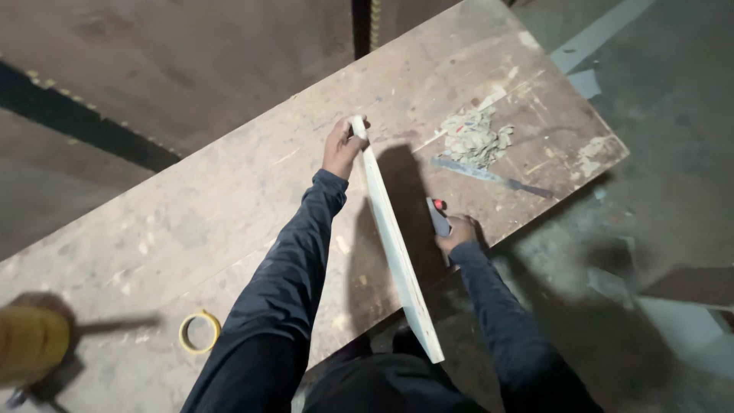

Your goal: The person smooths the edges of a white rectangular board using a hand plane. They repeatedly run the plane along the edges, flip the board to work on different sides, and inspect the surface.

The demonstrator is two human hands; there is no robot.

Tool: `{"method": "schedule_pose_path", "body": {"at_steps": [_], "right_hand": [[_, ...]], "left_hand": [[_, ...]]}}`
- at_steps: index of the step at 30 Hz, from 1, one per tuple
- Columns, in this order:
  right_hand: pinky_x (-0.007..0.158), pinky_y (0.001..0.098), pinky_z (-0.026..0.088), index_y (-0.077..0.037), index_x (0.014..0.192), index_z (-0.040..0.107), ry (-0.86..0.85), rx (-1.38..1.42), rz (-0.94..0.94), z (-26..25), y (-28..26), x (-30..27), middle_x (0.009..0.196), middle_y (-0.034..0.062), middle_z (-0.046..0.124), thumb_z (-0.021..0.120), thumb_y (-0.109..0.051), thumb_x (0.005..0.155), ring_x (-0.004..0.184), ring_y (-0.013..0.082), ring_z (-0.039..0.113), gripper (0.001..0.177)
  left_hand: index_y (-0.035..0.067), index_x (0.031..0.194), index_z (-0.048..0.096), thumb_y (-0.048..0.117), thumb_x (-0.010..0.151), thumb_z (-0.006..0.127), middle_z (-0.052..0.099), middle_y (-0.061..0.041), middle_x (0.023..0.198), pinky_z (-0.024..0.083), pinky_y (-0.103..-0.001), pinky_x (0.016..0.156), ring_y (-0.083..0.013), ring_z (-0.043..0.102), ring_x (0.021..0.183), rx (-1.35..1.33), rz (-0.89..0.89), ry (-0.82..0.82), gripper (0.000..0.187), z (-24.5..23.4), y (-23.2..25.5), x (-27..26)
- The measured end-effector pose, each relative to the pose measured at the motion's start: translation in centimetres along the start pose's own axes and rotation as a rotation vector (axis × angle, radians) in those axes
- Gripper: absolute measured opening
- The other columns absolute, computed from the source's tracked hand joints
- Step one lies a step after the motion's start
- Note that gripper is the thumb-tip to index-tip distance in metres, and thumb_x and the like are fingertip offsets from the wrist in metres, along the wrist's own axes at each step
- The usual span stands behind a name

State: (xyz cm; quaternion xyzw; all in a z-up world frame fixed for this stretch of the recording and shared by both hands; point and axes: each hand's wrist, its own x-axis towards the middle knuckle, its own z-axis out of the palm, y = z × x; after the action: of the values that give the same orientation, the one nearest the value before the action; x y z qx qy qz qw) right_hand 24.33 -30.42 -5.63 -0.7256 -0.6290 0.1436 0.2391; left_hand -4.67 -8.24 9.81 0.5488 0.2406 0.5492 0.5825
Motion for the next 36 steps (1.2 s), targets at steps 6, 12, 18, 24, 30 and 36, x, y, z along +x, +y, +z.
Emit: {"method": "schedule_pose_path", "body": {"at_steps": [6,12,18,24,30,36], "right_hand": [[0.105,0.0445,0.046,0.004,0.106,0.071,-0.032,-0.022,0.018,1.1,-0.1,1.5,0.117,0.0215,0.067,0.083,-0.034,0.06,0.116,0.0377,0.059,0.061],[0.11,0.046,0.041,0.008,0.133,0.057,0.128,0.121,-0.066,-2.8,-2.1,-5.1,0.136,0.0278,0.055,0.088,-0.031,0.066,0.129,0.0433,0.051,0.084],[0.115,0.0435,0.041,0.003,0.144,0.054,-0.035,0.347,-0.132,-6.5,-7.0,-20.4,0.147,0.0254,0.053,0.077,-0.022,0.074,0.14,0.0412,0.049,0.078],[0.089,0.0419,0.056,-0.007,0.124,0.068,-0.096,0.508,0.199,-6.4,-13.8,-26.3,0.114,0.019,0.073,0.085,-0.043,0.074,0.106,0.0332,0.072,0.063],[0.075,0.0415,0.057,-0.005,0.109,0.075,0.23,0.333,0.191,-6.4,-17.9,-23.9,0.098,0.0171,0.076,0.075,-0.038,0.087,0.088,0.0342,0.074,0.04],[0.073,0.0445,0.056,-0.007,0.105,0.077,0.246,0.173,0.247,-5.6,-18.8,-23.6,0.097,0.0186,0.075,0.074,-0.035,0.087,0.086,0.0376,0.071,0.034]], "left_hand": [[0.003,0.118,0.063,0.01,0.095,0.064,0.065,-0.002,0.099,0.052,-0.028,0.073,-0.0122,0.061,0.085,0.141,-0.092,0.074,0.024,-1.0,-1.5,0.6],[0.01,0.094,0.078,0.025,0.109,0.054,0.07,-0.001,0.084,0.051,-0.029,0.074,-0.0162,0.066,0.08,0.957,0.314,0.096,0.032,-3.0,-2.0,4.3],[0.005,0.078,0.08,0.038,0.103,0.055,0.061,-0.006,0.058,0.046,-0.037,0.056,-0.019,0.058,0.054,0.454,-0.282,0.27,0.049,-2.4,-0.6,4.8],[-0.006,0.129,0.061,0.039,0.101,0.066,0.069,-0.027,0.121,0.053,-0.043,0.096,-0.0384,0.067,0.112,0.96,0.228,0.192,0.053,-0.3,2.4,3.6],[-0.002,0.155,0.043,0.039,0.103,0.067,0.034,-0.028,0.162,0.023,-0.063,0.118,-0.0448,0.033,0.148,1.449,0.425,-0.541,0.071,0.6,9.2,0.6],[-0.007,0.145,0.046,0.037,0.082,0.07,0.042,-0.03,0.153,0.027,-0.06,0.117,-0.0442,0.041,0.14,1.509,0.613,-0.855,0.08,3.8,14.6,-4.5]]}}
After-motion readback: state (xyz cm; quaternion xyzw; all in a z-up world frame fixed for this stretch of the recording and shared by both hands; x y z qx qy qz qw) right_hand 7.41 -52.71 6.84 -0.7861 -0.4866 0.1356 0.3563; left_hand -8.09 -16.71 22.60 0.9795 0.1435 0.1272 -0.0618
